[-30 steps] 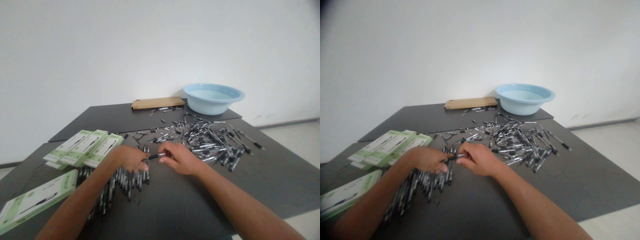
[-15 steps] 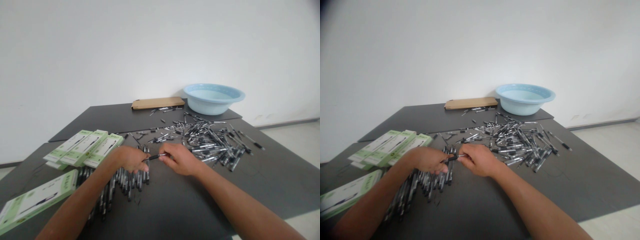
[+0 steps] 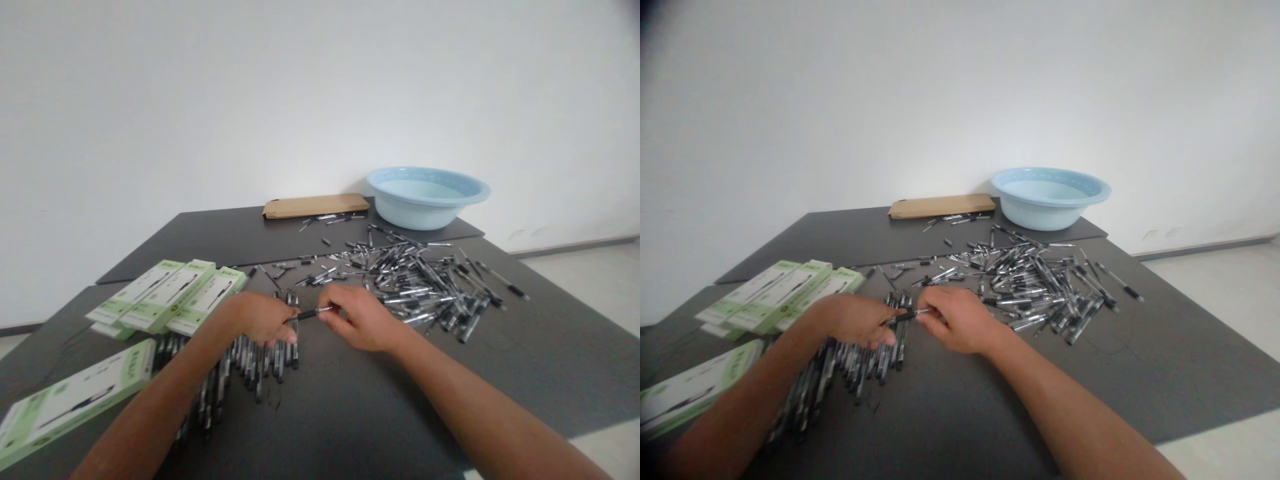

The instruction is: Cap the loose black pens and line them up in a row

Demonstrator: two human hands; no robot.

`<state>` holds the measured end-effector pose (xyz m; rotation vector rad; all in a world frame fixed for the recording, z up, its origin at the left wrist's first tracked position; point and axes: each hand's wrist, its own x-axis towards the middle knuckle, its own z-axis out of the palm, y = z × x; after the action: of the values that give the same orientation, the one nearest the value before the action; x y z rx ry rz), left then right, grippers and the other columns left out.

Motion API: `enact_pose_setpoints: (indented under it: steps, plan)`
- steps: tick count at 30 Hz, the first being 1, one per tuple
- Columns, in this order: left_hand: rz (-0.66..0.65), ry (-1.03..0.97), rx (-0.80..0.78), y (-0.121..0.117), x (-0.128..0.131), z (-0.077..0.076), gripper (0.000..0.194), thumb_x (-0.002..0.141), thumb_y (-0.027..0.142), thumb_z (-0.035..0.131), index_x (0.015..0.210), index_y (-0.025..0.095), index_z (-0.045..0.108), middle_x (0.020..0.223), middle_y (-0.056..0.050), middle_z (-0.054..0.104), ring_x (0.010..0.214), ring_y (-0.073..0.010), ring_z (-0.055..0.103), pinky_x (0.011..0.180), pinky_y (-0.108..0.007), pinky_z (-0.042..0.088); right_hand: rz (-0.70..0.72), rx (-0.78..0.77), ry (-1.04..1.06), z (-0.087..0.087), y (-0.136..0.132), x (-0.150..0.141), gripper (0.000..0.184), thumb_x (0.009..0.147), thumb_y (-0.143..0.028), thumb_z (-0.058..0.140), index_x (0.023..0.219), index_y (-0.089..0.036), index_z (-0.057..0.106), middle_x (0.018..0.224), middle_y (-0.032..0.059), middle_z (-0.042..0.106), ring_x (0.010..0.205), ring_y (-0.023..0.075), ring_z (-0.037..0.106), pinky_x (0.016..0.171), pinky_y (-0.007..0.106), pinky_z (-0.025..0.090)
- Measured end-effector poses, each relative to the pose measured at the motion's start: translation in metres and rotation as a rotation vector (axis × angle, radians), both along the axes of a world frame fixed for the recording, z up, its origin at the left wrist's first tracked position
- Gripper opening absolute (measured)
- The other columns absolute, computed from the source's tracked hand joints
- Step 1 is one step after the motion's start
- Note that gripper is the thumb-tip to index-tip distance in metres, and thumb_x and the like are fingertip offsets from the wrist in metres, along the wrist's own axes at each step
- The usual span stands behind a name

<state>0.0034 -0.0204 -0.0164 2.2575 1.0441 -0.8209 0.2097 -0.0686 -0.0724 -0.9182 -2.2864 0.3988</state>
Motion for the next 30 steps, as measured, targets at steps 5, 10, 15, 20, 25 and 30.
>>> enact_pose_setpoints:
  steps: [5,10,15,20,25,30]
  plan:
    - [-0.019,-0.029,0.007,0.0004,-0.0013,-0.0009,0.027,0.086,0.036,0.047,0.1,0.017,0.059,0.076,-0.006,0.074,0.066,-0.0199,0.066,0.051,-0.023,0.044,0.002,0.002,-0.01,-0.0006,0.0015,0.0,0.007,0.09,-0.026,0.051,0.088,-0.019,0.053,0.079,0.0023,0.058,0.072,0.015,0.053,0.067,0.024,0.038]
    - [-0.007,-0.016,-0.001,-0.0003,-0.0011,-0.0003,0.025,0.088,0.036,0.047,0.096,0.017,0.059,0.079,-0.008,0.074,0.068,-0.0205,0.067,0.054,-0.023,0.045,0.014,0.005,-0.012,-0.0004,0.0018,0.0005,0.012,0.093,-0.029,0.047,0.088,-0.019,0.053,0.081,0.0033,0.058,0.075,0.0154,0.053,0.068,0.024,0.038]
    - [-0.011,0.016,0.002,-0.0004,-0.0005,0.0016,0.027,0.089,0.036,0.045,0.101,0.016,0.059,0.082,-0.009,0.074,0.071,-0.0204,0.067,0.056,-0.024,0.046,0.004,0.024,-0.044,0.0,0.0005,0.0012,0.013,0.092,-0.032,0.049,0.09,-0.019,0.052,0.081,0.0028,0.059,0.074,0.0158,0.054,0.067,0.025,0.037]
    - [-0.025,0.009,-0.001,-0.0018,0.0003,0.0054,0.027,0.088,0.035,0.045,0.101,0.017,0.06,0.082,-0.008,0.074,0.072,-0.0209,0.067,0.058,-0.024,0.047,0.002,0.072,-0.075,0.0017,-0.0006,0.0013,0.014,0.093,-0.032,0.046,0.093,-0.019,0.052,0.083,0.0041,0.06,0.076,0.017,0.054,0.069,0.026,0.037]
    - [-0.023,0.012,0.006,-0.0021,0.0008,0.0055,0.028,0.087,0.036,0.045,0.101,0.017,0.059,0.082,-0.009,0.074,0.072,-0.0223,0.067,0.058,-0.025,0.047,0.005,0.1,-0.103,0.0026,-0.0002,0.0009,0.021,0.096,-0.034,0.04,0.091,-0.019,0.054,0.084,0.0056,0.061,0.08,0.0179,0.054,0.073,0.027,0.038]
    - [-0.05,0.041,0.025,-0.0017,0.0002,0.0051,0.028,0.087,0.037,0.045,0.1,0.017,0.06,0.083,-0.009,0.074,0.073,-0.0228,0.067,0.059,-0.026,0.046,0.0,0.119,-0.122,0.0022,-0.0003,0.0,0.025,0.097,-0.035,0.038,0.091,-0.018,0.055,0.082,0.0057,0.061,0.08,0.0179,0.054,0.073,0.028,0.037]
